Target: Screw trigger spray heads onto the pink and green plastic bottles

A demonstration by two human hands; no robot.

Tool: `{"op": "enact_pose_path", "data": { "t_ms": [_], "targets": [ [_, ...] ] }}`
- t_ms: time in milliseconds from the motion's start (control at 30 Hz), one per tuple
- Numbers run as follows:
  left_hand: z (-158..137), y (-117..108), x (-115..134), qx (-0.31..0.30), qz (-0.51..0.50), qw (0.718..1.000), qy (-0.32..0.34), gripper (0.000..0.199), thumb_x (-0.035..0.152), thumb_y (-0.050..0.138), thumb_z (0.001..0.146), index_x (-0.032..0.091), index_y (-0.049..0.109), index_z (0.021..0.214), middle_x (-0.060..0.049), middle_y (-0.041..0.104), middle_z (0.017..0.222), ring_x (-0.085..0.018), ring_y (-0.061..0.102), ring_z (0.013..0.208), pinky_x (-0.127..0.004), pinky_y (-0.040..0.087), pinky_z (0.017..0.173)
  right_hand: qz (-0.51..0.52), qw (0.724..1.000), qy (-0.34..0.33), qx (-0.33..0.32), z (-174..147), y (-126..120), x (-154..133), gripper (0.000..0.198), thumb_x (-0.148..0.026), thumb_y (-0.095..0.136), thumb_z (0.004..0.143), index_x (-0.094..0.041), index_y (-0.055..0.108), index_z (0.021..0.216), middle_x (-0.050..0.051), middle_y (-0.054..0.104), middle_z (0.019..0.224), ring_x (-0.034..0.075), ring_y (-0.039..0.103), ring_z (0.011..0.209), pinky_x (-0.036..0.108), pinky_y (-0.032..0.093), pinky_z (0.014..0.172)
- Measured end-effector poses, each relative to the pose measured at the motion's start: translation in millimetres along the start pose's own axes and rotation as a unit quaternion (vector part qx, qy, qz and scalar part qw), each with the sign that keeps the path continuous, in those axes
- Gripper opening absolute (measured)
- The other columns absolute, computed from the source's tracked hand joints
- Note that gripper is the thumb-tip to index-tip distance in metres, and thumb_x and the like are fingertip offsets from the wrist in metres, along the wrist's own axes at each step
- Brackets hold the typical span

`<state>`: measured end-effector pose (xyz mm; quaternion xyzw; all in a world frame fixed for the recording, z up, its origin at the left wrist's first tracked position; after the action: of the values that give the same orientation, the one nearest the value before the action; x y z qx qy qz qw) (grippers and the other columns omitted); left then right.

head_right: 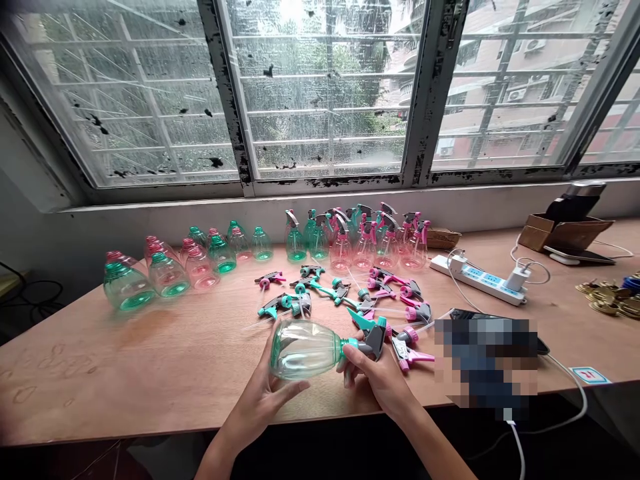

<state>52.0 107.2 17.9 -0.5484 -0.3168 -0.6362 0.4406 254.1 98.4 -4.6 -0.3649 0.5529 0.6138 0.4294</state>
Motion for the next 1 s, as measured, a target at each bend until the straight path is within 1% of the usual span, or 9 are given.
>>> {"op": "enact_pose_path", "data": {
  "t_ms": [133,200,300,400,567,667,767,867,1000],
  "targets": [
    [-1.0,-2.0,2.1,0.001,0.036,0.999,0.018,0.102,0.046,0.077,0.096,0.047,0.007,0.171,-0.008,0.024,0.179,-0.035,0.040,0.158,-0.056,0.026,0.131,-0.001,1.000,0.002,0.000,-0.3,0.8,0.0,0.044,-0.050,0.089,0.086,-0.021,0.057,0.093,0.001,0.078,0.068,0.014,0.067,0.047,0.023,0.052,0.047],
    [-2.0,-1.7,0.6,-0.004,0.019,1.000,0.002,0.109,0.048,0.079,0.093,0.045,0.003,0.171,-0.009,0.017,0.181,-0.037,0.041,0.157,-0.056,0.028,0.131,-0.007,1.000,0.002,0.000,-0.9,0.6,0.0,0.043,-0.050,0.089,0.086,-0.021,0.058,0.094,0.002,0.078,0.069,0.014,0.068,0.048,0.023,0.053,0.048],
    [-3.0,-2.3,-1.9,0.002,-0.015,1.000,-0.025,0.112,0.052,0.077,0.094,0.038,-0.001,0.173,-0.010,0.006,0.183,-0.038,0.032,0.162,-0.054,0.027,0.132,-0.016,1.000,0.001,-0.003,-1.4,1.1,-0.6,0.042,-0.050,0.088,0.087,-0.020,0.060,0.095,0.003,0.079,0.070,0.014,0.068,0.048,0.023,0.053,0.049],
    [-2.0,-0.9,-3.5,-0.001,-0.022,0.999,-0.029,0.113,0.051,0.079,0.093,0.035,0.001,0.173,-0.012,0.014,0.182,-0.039,0.029,0.163,-0.055,0.028,0.132,-0.015,1.000,0.000,-0.003,-1.1,1.2,-1.2,0.042,-0.051,0.088,0.087,-0.020,0.059,0.094,0.002,0.078,0.069,0.014,0.068,0.048,0.023,0.053,0.049],
    [0.1,-4.0,-2.1,0.013,0.047,0.999,0.012,0.105,0.046,0.078,0.094,0.043,0.008,0.172,-0.007,0.018,0.182,-0.038,0.023,0.166,-0.058,0.018,0.134,-0.010,1.000,0.004,-0.001,-0.6,-0.1,0.8,0.043,-0.051,0.086,0.088,-0.022,0.056,0.095,0.000,0.076,0.068,0.014,0.067,0.047,0.021,0.049,0.044],
    [-1.1,-5.7,-3.3,0.018,0.054,0.998,0.010,0.110,0.046,0.080,0.092,0.043,0.004,0.172,-0.008,0.019,0.181,-0.039,0.022,0.166,-0.061,0.014,0.134,-0.013,1.000,0.008,0.000,-1.1,-1.2,3.1,0.042,-0.050,0.087,0.088,-0.022,0.057,0.098,0.002,0.077,0.069,0.015,0.067,0.047,0.021,0.047,0.042],
    [-2.0,-4.9,-5.8,0.012,0.030,0.999,-0.011,0.116,0.048,0.080,0.092,0.039,-0.002,0.173,-0.011,0.020,0.181,-0.040,0.024,0.165,-0.061,0.015,0.134,-0.015,1.000,0.008,-0.002,-1.4,-1.3,4.0,0.042,-0.050,0.087,0.088,-0.022,0.058,0.098,0.002,0.078,0.070,0.015,0.067,0.047,0.022,0.048,0.043],
    [-0.4,-3.7,-4.0,0.008,0.023,1.000,-0.004,0.109,0.047,0.079,0.094,0.036,0.005,0.173,-0.011,0.024,0.180,-0.039,0.025,0.165,-0.057,0.018,0.134,-0.016,1.000,0.006,-0.003,-1.4,-1.5,3.6,0.041,-0.049,0.087,0.088,-0.022,0.058,0.098,0.002,0.078,0.071,0.015,0.068,0.048,0.022,0.049,0.044],
    [2.2,-5.4,-0.2,0.019,0.068,0.997,0.028,0.101,0.045,0.078,0.095,0.042,0.013,0.172,-0.007,0.019,0.181,-0.037,0.021,0.166,-0.054,0.013,0.135,-0.016,1.000,-0.001,-0.007,-1.4,-0.1,0.9,0.040,-0.049,0.085,0.090,-0.022,0.057,0.096,0.002,0.078,0.070,0.014,0.067,0.047,0.021,0.048,0.045]
  ]
}}
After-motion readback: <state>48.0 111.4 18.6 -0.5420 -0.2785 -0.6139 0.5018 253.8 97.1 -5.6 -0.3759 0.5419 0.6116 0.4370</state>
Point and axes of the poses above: each hand's wrist, its own z-axis towards the middle knuckle, its own y-axis out of the palm, x = y × z, the point moved 10 cm from there along z, towards the middle knuckle
